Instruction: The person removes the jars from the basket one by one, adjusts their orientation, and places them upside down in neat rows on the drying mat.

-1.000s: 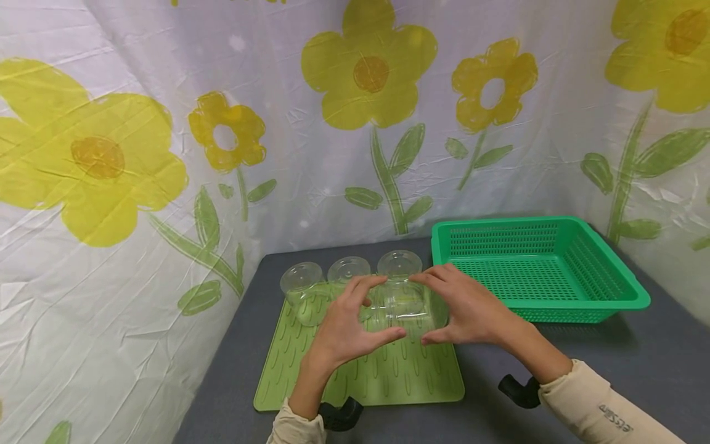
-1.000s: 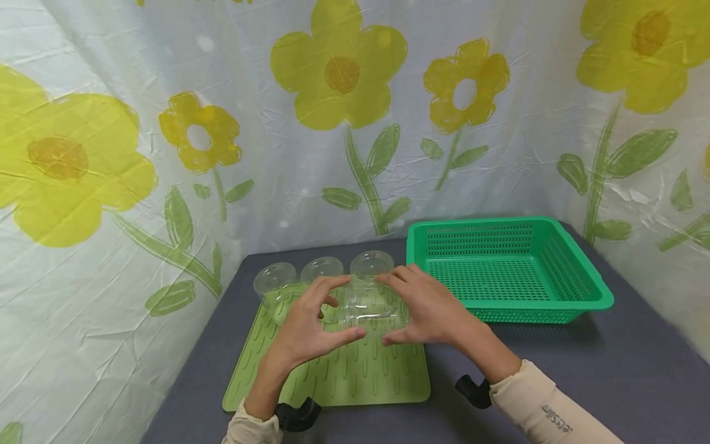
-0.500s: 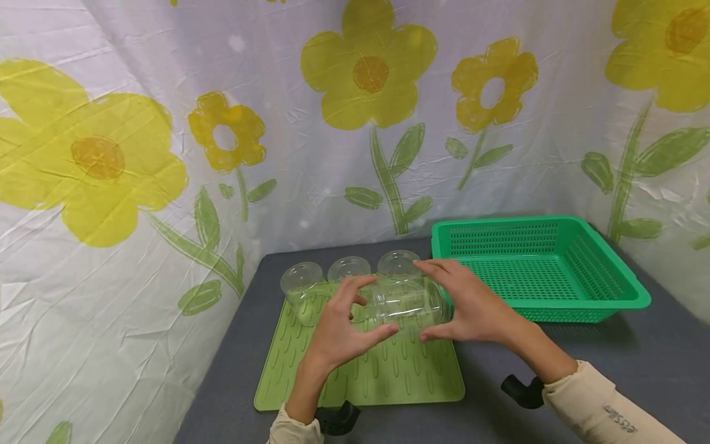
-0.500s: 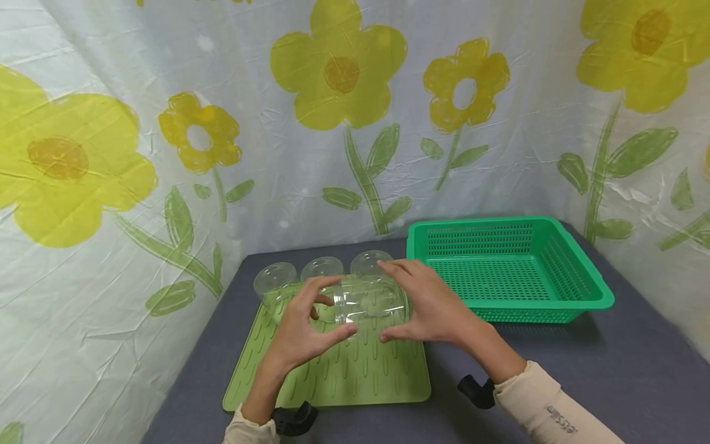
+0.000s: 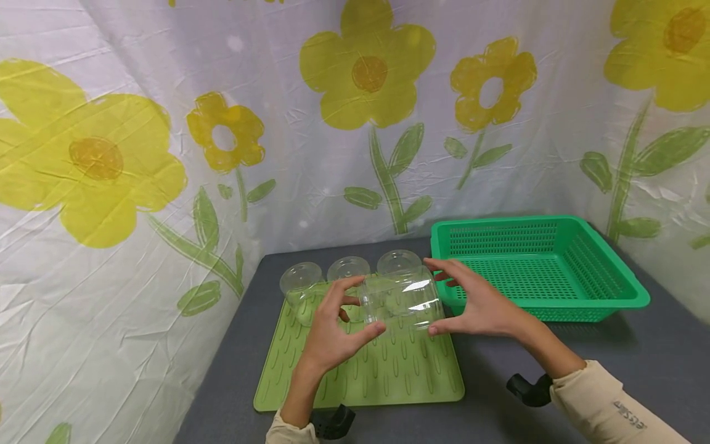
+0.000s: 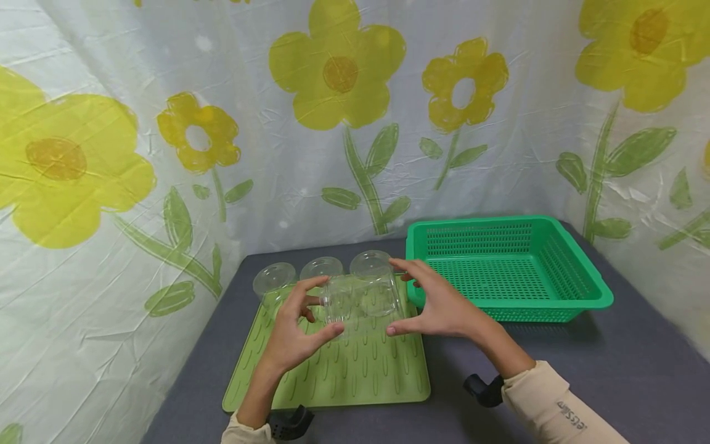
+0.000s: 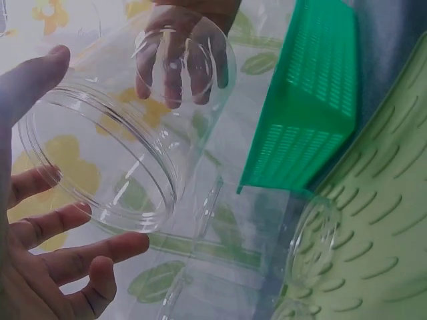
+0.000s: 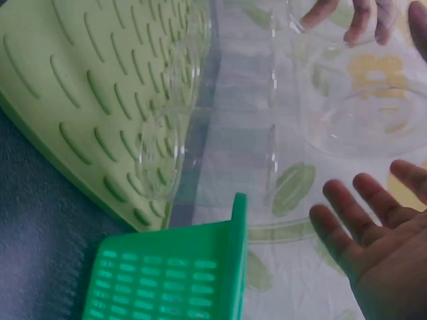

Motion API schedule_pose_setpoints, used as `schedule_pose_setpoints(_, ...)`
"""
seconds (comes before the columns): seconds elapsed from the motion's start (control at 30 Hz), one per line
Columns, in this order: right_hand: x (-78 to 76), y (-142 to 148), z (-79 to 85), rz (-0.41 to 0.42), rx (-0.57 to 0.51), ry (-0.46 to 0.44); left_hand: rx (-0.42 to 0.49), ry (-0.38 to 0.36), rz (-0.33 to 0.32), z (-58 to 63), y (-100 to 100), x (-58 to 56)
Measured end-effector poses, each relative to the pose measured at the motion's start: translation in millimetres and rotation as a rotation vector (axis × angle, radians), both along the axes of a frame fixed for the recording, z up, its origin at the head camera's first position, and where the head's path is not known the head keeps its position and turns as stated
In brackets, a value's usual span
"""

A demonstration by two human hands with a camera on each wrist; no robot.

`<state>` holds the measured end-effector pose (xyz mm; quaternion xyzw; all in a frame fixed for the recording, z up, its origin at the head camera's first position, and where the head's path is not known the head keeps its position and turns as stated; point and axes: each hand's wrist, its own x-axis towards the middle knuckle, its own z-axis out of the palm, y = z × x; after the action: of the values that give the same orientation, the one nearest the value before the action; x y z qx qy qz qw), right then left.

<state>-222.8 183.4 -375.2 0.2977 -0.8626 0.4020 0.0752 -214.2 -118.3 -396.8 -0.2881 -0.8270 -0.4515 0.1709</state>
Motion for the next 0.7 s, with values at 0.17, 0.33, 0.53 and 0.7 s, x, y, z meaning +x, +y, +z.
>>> schedule_pose_setpoints(0.17, -0.3, -0.1, -0.4, 0.060, -0.103, -0.072, 0.017, 0.000, -0.014, -0.8, 0.7, -0.4)
schedule_pose_setpoints(0.33, -1.6, -1.1, 0.0, 0.105, -0.160, -0.099, 0.025, -0.017, -0.017, -0.5, 1.7, -0.2)
schedule_pose_setpoints(0.53, -2.3, -1.7, -0.9, 0.112, -0.173, -0.106, 0.040, -0.025, -0.029, -2.7, 1.6, -0.8)
schedule_pose_setpoints(0.7, -2.6, -1.9, -0.3, 0.093, -0.168, -0.089, 0.032, -0.046, -0.042, -3.8, 1.4, -2.0)
